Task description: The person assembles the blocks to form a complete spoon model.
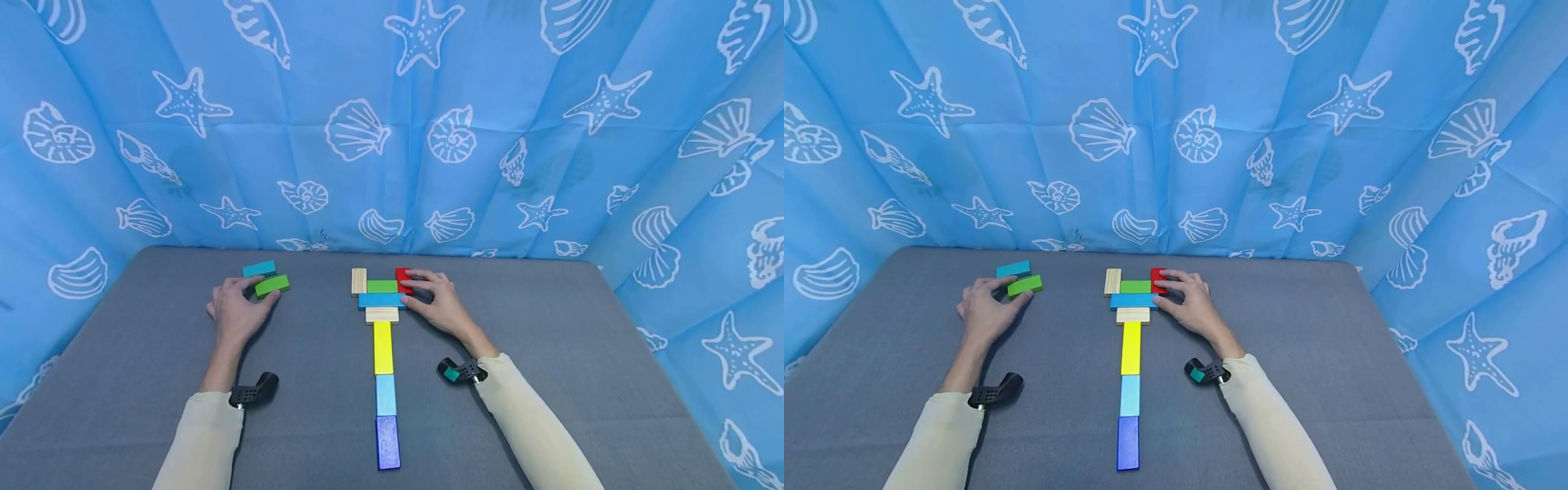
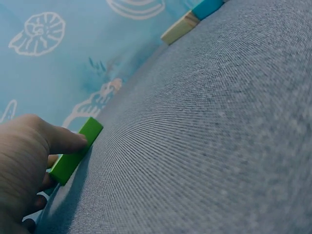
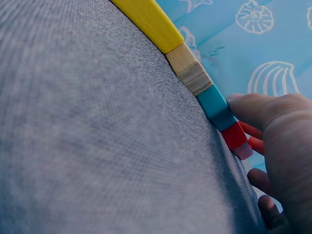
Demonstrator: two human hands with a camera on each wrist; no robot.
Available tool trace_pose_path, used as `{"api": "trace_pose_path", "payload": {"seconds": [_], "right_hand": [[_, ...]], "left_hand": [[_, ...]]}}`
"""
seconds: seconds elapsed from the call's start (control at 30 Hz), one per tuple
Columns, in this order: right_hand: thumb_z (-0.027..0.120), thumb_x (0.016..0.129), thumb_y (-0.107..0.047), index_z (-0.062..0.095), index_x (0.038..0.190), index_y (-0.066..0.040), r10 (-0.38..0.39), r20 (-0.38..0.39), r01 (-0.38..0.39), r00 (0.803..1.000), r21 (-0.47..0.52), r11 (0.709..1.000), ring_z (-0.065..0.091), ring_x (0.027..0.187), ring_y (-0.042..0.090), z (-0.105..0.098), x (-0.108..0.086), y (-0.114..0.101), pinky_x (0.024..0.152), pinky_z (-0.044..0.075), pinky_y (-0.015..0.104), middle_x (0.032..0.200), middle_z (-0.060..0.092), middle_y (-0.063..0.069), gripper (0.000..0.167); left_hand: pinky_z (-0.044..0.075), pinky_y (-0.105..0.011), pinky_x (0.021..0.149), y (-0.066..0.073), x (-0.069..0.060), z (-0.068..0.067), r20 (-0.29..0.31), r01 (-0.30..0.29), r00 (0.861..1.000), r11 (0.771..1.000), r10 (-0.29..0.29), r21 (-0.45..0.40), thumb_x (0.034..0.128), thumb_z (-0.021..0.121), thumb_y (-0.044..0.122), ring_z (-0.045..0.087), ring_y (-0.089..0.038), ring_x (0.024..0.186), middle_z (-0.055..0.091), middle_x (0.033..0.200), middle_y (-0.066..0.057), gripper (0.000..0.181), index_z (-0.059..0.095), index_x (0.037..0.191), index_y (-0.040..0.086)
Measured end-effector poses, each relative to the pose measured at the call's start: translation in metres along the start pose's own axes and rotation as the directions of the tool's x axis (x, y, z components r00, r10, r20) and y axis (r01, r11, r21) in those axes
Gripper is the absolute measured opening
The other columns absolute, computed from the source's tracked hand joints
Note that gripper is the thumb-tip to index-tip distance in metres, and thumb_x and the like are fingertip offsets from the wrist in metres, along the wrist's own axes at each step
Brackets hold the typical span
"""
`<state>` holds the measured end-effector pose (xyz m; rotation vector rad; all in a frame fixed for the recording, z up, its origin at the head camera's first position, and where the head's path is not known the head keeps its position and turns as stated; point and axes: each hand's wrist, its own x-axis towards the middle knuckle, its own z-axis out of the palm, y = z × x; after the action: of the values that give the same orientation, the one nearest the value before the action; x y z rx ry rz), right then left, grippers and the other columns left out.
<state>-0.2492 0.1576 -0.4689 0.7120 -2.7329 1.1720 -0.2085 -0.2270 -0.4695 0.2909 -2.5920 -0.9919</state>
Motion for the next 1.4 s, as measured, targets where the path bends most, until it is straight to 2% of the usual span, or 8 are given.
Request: {"api": "trace_pose_path", "payload": {"seconds": [0.27,0.6,0.87,1.4], "right_hand": [[0.075,0.093,-0.024,0.07,0.132,-0.011,0.014,0.0,-0.014,1.0,-0.004,1.0,0.044,0.128,0.032,0.0,0.0,-0.001,0.104,0.03,0.057,0.146,0.055,0.008,0.041],[0.076,0.093,-0.024,0.07,0.131,-0.011,0.004,-0.001,-0.004,1.0,0.002,1.0,0.044,0.127,0.032,0.0,-0.001,-0.002,0.103,0.031,0.057,0.146,0.055,0.009,0.041],[0.075,0.093,-0.024,0.07,0.131,-0.011,0.005,-0.003,-0.005,1.0,0.001,1.0,0.044,0.128,0.033,0.0,0.0,0.0,0.103,0.031,0.057,0.147,0.055,0.008,0.04],[0.075,0.094,-0.023,0.069,0.132,-0.01,0.014,0.005,-0.014,1.0,0.004,1.0,0.043,0.128,0.032,-0.001,-0.001,-0.003,0.104,0.031,0.055,0.147,0.054,0.008,0.041]], "left_hand": [[0.024,-0.065,0.096,0.0,0.0,-0.002,0.018,-0.016,1.0,1.0,0.016,-0.002,0.0897,0.078,0.028,0.041,-0.047,0.123,0.056,0.129,-0.028,0.049,0.067,0.129,0.0],[0.021,-0.068,0.099,0.001,0.0,-0.008,0.089,-0.014,0.996,1.0,0.014,0.001,0.0931,0.074,0.029,0.036,-0.05,0.129,0.051,0.137,-0.031,0.049,0.064,0.13,-0.001],[0.019,-0.068,0.1,0.003,0.001,-0.008,0.1,-0.018,0.995,1.0,0.02,-0.021,0.0946,0.074,0.025,0.036,-0.05,0.13,0.051,0.137,-0.03,0.044,0.066,0.13,0.0],[0.018,-0.071,0.104,0.027,0.003,-0.012,0.111,-0.046,0.992,0.992,0.06,-0.121,0.0934,0.076,0.03,0.04,-0.049,0.131,0.052,0.137,-0.027,0.05,0.065,0.133,0.002]]}}
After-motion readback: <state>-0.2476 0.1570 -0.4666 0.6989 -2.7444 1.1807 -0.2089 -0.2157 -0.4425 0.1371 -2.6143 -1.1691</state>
